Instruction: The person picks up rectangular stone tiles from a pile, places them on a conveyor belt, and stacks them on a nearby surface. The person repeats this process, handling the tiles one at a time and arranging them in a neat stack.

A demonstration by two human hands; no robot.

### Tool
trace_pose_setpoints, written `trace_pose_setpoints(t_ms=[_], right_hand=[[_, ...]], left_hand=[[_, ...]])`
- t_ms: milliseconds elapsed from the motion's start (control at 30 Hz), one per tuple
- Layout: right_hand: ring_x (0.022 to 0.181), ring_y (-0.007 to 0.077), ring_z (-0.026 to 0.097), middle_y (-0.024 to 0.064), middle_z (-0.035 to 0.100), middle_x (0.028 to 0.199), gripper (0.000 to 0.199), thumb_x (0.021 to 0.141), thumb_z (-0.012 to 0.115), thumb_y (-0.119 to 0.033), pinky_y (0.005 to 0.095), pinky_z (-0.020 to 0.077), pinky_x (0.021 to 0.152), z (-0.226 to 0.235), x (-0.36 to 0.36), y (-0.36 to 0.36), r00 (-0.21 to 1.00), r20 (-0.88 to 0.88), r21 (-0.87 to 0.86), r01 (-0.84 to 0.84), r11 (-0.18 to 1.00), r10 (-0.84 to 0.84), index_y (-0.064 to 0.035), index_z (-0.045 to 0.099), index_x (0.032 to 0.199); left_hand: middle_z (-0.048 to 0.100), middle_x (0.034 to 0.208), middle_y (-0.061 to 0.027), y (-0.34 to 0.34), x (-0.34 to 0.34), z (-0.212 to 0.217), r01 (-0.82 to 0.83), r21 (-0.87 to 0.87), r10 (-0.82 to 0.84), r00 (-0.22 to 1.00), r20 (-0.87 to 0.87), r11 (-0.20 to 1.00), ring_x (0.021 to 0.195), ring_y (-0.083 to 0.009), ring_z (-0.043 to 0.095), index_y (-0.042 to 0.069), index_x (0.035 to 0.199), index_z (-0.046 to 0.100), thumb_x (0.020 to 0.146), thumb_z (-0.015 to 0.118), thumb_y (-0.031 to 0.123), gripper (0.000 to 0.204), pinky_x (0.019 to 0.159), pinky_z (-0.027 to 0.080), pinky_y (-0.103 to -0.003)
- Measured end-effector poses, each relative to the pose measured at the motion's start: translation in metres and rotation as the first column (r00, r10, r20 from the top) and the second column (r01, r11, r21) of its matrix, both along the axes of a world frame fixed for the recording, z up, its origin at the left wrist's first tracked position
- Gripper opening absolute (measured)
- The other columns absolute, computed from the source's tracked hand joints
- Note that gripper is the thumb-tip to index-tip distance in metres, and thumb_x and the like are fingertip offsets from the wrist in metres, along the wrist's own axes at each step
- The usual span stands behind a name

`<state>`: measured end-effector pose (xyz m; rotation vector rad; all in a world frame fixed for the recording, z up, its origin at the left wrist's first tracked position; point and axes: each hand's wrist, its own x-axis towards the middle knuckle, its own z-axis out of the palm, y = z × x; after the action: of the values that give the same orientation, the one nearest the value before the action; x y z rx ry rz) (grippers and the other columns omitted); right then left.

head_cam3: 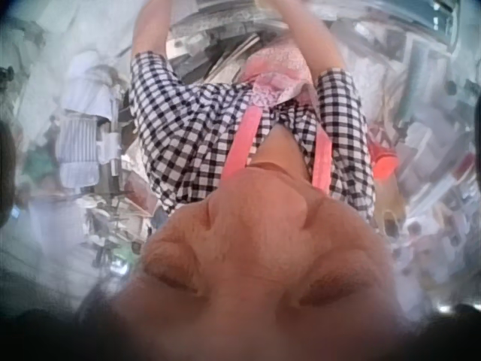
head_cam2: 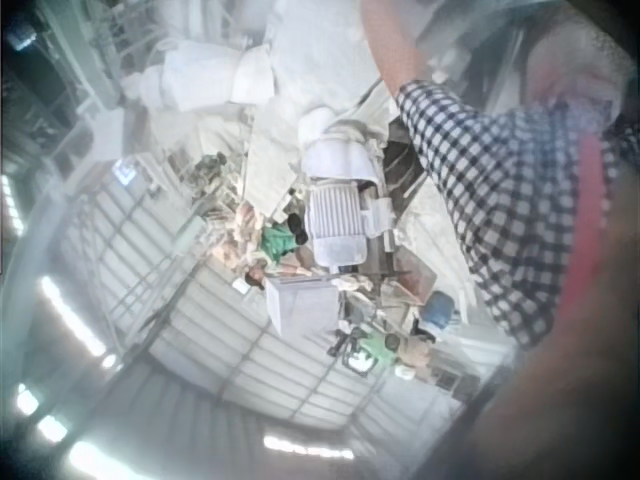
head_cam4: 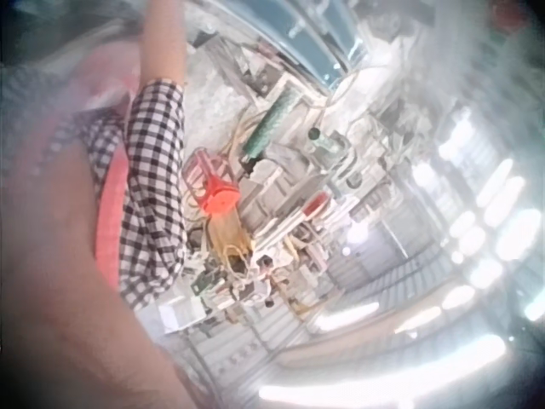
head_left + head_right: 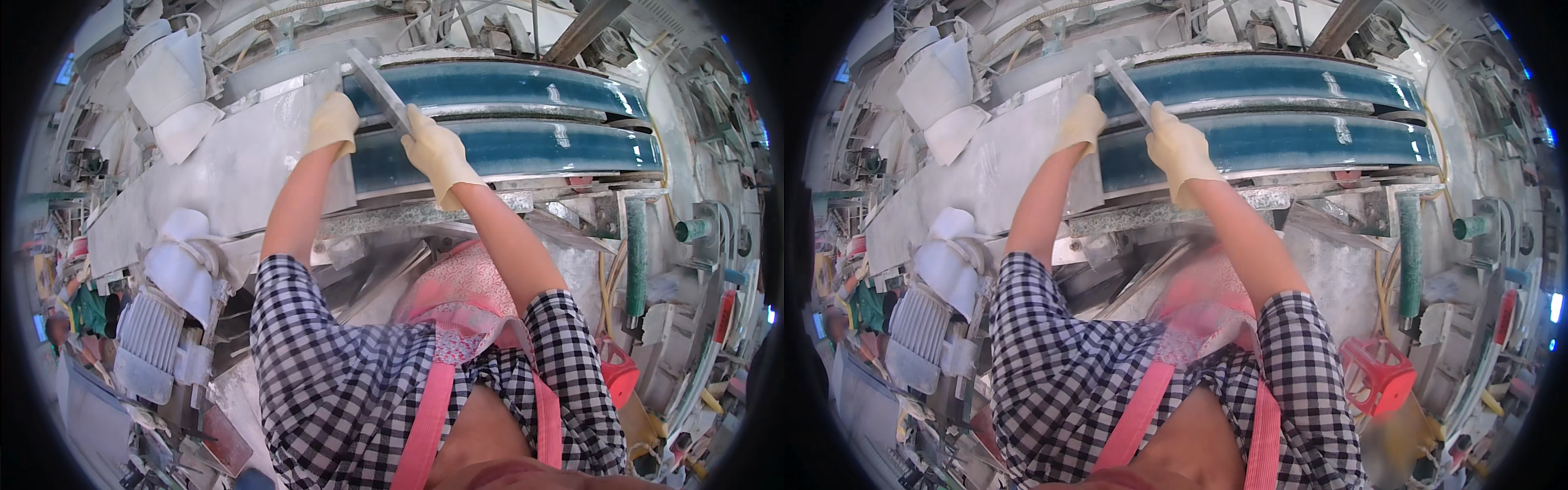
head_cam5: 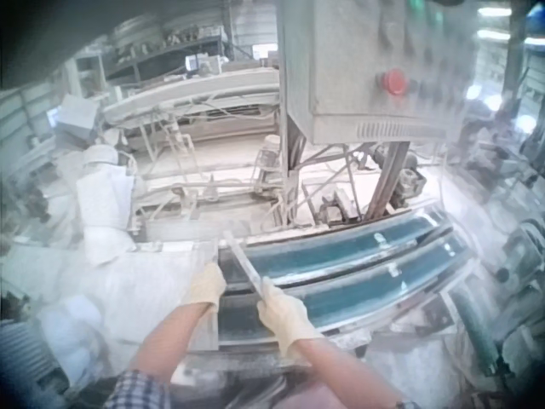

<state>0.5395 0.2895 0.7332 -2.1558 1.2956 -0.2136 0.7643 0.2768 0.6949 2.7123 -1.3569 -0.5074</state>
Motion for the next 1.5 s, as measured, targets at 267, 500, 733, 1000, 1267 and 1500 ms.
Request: trace_pose_setpoints(t_ms=[267,500,733,1000,1267,1500], right_hand=[[0.099,0.0424,0.065,0.0247,0.066,0.113,0.062,0.095,0.054,-0.052,0.0497,0.0518,0.085,-0.011,0.002,0.0,0.992,0.119,-0.072,-0.034,0.997,0.043,-0.0035,0.05,0.134],[0.102,0.0431,0.064,0.0239,0.064,0.12,0.059,0.094,0.056,-0.049,0.0498,0.052,0.085,-0.005,-0.005,0.001,0.995,0.019,-0.075,-0.096,0.993,0.098,-0.0042,0.044,0.13],[0.111,0.0388,0.062,0.0191,0.06,0.13,0.062,0.097,0.052,-0.037,0.0471,0.0504,0.093,0.009,0.0,0.011,0.997,-0.072,0.005,-0.002,1.0,0.003,-0.0096,0.033,0.149],[0.107,0.0423,0.062,0.021,0.062,0.126,0.059,0.096,0.051,-0.037,0.0492,0.0505,0.089,0.0,-0.006,0.015,1.0,-0.021,-0.059,-0.014,0.998,0.013,-0.0087,0.037,0.145],[0.1,0.0446,0.063,0.0238,0.066,0.112,0.043,0.095,0.053,-0.04,0.0536,0.0501,0.083,-0.01,-0.009,0.012,0.996,0.082,-0.125,-0.02,0.992,0.031,-0.0075,0.047,0.122],[0.109,0.0407,0.062,0.0243,0.062,0.124,0.075,0.091,0.057,-0.059,0.0473,0.0513,0.091,-0.003,-0.019,0.01,0.995,0.061,-0.231,-0.064,0.971,0.08,-0.0013,0.045,0.137]], left_hand=[[0.069,0.092,-0.0155,0.048,0.024,0.024,0.206,-0.563,-0.39,0.892,-0.228,0.8,0.079,-0.0262,0.07,-0.005,0.105,0.063,0.082,0.056,0.006,0.027,0.073,0.058,-0.037],[0.065,0.113,-0.0261,0.038,-0.029,0.009,-0.609,-0.3,-0.292,0.116,-0.949,0.735,0.09,-0.0324,0.071,-0.011,0.115,0.057,0.097,0.053,0.012,0.03,0.081,0.059,-0.038],[0.048,0.138,-0.0238,0.079,0.028,0.013,-0.138,0.071,0.111,0.949,0.294,0.988,0.126,-0.0391,0.049,0.01,0.142,0.042,0.078,0.078,0.044,0.081,0.098,0.043,-0.055],[0.04,0.146,-0.0221,0.048,0.049,-0.024,-0.369,0.209,0.343,0.927,0.149,0.906,0.134,-0.0439,0.039,0.009,0.143,0.04,0.081,0.075,0.037,0.077,0.104,0.038,-0.055],[0.07,0.094,-0.0291,0.084,0.087,0.037,-0.01,-0.323,0.02,0.999,0.026,0.946,0.085,-0.0431,0.07,-0.003,0.098,0.07,0.08,0.054,0.014,0.03,0.075,0.055,-0.047],[0.065,0.08,-0.0135,0.064,0.006,-0.007,0.277,-0.62,-0.455,0.879,-0.145,0.734,0.071,-0.0241,0.066,-0.006,0.094,0.065,0.085,0.054,0.008,0.02,0.064,0.053,-0.036]])
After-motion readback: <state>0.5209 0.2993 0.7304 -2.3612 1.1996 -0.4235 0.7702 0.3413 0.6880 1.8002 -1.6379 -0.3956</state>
